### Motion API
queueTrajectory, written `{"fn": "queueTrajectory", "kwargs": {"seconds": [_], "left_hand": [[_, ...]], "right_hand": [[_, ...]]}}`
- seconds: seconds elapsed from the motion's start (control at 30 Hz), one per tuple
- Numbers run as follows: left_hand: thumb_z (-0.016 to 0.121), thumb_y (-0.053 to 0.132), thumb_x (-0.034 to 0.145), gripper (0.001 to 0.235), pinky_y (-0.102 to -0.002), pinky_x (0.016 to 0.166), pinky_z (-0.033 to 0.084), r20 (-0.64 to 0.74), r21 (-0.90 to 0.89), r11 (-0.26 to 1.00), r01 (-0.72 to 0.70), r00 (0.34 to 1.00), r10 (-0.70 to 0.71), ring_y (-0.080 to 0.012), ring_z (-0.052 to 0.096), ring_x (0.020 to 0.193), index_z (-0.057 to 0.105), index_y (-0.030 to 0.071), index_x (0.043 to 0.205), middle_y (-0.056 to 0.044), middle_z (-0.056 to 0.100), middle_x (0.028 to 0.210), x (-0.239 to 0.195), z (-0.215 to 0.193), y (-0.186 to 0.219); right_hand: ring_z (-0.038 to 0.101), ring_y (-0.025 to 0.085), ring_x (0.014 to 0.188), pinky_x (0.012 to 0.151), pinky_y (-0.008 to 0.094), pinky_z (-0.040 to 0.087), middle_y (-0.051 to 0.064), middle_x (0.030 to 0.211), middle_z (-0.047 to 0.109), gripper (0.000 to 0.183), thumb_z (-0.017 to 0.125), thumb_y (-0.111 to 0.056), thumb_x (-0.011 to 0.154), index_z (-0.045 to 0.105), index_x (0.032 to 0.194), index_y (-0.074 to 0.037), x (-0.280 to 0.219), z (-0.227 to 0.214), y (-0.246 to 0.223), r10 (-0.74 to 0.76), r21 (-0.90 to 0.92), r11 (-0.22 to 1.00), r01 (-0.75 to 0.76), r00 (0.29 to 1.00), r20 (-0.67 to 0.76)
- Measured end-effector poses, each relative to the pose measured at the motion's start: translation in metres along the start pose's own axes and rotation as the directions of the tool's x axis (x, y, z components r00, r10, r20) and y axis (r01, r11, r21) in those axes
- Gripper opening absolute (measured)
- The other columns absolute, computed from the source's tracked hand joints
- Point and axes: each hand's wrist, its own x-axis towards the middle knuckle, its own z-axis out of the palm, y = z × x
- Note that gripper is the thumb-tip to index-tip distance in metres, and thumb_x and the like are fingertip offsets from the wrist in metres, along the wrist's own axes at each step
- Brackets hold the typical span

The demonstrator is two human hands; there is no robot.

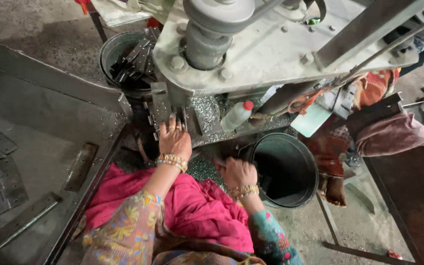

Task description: The person picks up metal hinge pieces and feeds them into a mechanical press one by one, then places the processed pieces into a bin.

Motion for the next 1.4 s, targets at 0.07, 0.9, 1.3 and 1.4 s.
{"fn": "queueTrajectory", "kwargs": {"seconds": [0.07,0.9,1.3,1.4], "left_hand": [[0.044,0.02,0.094,0.047,-0.056,0.117,0.021,0.012,0.047,0.999,-0.014,1.0,0.013,-0.0284,0.037,0.148,0.062,0.002,0.133,-0.013,0.057,0.146,0.006,-0.006,-0.004],[0.041,0.018,0.095,0.056,-0.063,0.117,0.015,-0.229,-0.018,1.0,0.025,0.973,-0.028,-0.0285,0.035,0.148,0.051,0.0,0.147,-0.012,0.054,0.151,0.043,0.04,-0.006],[0.039,0.025,0.103,0.047,-0.062,0.122,0.001,0.053,0.232,0.972,0.024,0.998,-0.037,-0.0309,0.032,0.152,0.056,0.014,0.145,-0.005,0.053,0.153,0.06,-0.031,-0.02],[0.039,0.026,0.102,0.049,-0.062,0.122,0.001,-0.071,0.271,0.961,0.047,0.997,-0.029,-0.0286,0.034,0.15,0.057,0.014,0.146,-0.004,0.053,0.153,0.064,-0.016,-0.022]], "right_hand": [[0.074,0.033,0.079,0.07,0.048,0.057,0.013,0.08,0.075,0.036,0.066,-0.046,0.087,0.069,0.081,-0.011,0.016,-0.021,-0.008,-0.049,-0.049,0.998,0.047,0.998,-0.045],[0.072,0.036,0.076,0.064,0.05,0.055,0.015,0.082,0.073,0.034,0.063,-0.048,0.096,0.065,0.101,-0.015,-0.023,0.018,0.007,0.097,0.111,0.987,-0.114,0.983,0.155],[0.075,0.029,0.081,0.069,0.044,0.058,0.011,0.085,0.075,0.02,0.062,-0.031,0.097,0.07,0.089,-0.014,0.03,-0.013,-0.006,-0.052,-0.071,0.996,0.058,0.996,0.077],[0.073,0.031,0.072,0.06,0.045,0.056,0.011,0.08,0.074,0.03,0.064,-0.038,0.091,0.067,0.101,-0.011,-0.011,0.023,0.007,-0.06,0.006,0.998,0.06,0.998,-0.005]]}}
